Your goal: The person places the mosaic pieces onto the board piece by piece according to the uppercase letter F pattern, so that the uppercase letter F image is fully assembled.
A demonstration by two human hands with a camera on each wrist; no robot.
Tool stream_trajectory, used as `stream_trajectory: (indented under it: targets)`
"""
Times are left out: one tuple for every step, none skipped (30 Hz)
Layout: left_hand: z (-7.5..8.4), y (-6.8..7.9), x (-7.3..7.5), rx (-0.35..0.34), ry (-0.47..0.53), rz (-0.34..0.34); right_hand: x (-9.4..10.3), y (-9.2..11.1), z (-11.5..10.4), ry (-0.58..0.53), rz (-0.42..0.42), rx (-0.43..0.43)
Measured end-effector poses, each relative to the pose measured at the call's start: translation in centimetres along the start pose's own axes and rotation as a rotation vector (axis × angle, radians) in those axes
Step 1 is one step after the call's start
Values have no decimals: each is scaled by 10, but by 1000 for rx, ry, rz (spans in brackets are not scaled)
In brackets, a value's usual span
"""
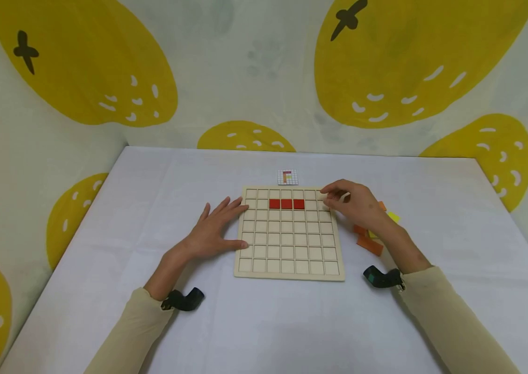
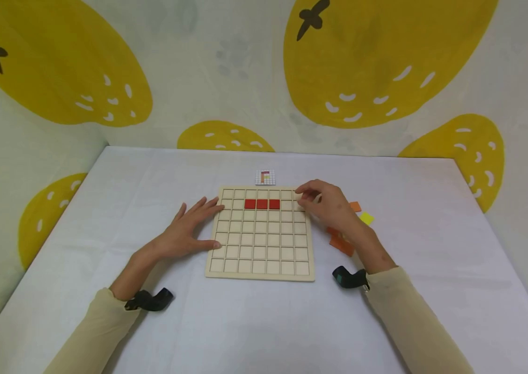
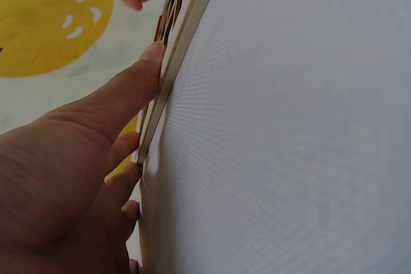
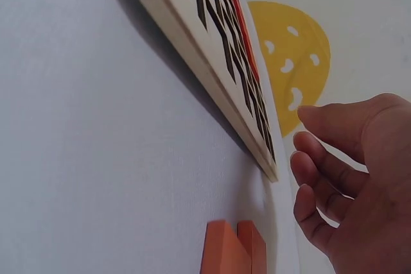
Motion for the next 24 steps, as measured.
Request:
stream_trajectory:
  targets:
    - [0, 0, 0, 1, -2, -2, 1, 1, 1, 1, 4, -1]
    - [0, 0, 0, 1, -2, -3, 2, 1, 1, 2, 7, -5]
    - [0, -1, -1, 2, -3, -3, 3, 3, 2, 1, 11, -4]
    - [0, -1, -1, 1, -3, -3, 4, 4, 3, 0, 12, -3]
    - [0, -1, -1, 1, -2, -2, 5, 5, 4, -1, 15, 0]
    - [0, -1, -1, 0, -3, -2, 7, 6, 4, -2, 17, 0]
    - [-1, -1, -1, -1, -2, -2, 8, 7, 5, -1, 21, -1]
    - [-1, -1, -1, -2, -2, -2, 9, 8, 6, 1, 25, 0]
    - [-1, -1, -1, -4, -2, -2, 11, 10, 7, 0, 29, 1]
    - [-1, -1, -1, -5, -4, -1, 12, 11, 8, 3, 32, 1]
    - [-1, -1, -2, -5, -5, -1, 13, 12, 9, 5, 35, 1]
    - [-1, -1, -2, -6, -5, -1, 14, 13, 10, 8, 38, -1]
    - [-1, -1, -2, -6, -5, 0, 16, 14, 11, 10, 41, -4]
    - [-1, -1, -2, -6, -6, -1, 17, 14, 12, 12, 43, -7]
    - [-1, -2, -2, -5, -7, -1, 18, 16, 12, 13, 44, -9]
    - [-1, -2, -3, -5, -7, -1, 20, 17, 12, 13, 45, -11]
    - [-1, -2, -3, -5, -6, -1, 21, 17, 13, 10, 46, -14]
    - [-1, -2, -3, -4, -7, -1, 22, 18, 13, 8, 47, -19]
    - [-1, -2, -3, -3, -8, -2, 24, 19, 13, 4, 48, -20]
    - [-1, -2, -3, -1, -8, -2, 25, 20, 14, 4, 49, -19]
    - [-2, -2, -3, -1, -9, -2, 27, 21, 14, 1, 51, -17]
    - [-2, -2, -3, 0, -9, -2, 28, 22, 15, -1, 53, -12]
    - [-2, -2, -3, 1, -8, -2, 30, 22, 16, -1, 55, -9]
    - [-2, -2, -3, 2, -7, -2, 31, 23, 17, -1, 58, -4]
Point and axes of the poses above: each hand's wrist, its own y-axis away from the middle knuckle, its own x-axis out of the back of the hand, z = x × y, the point moved 1 cm from there along -y, towards the middle knuckle, and after that the axes turned 12 degrees about -y, right-handed, at the moved point
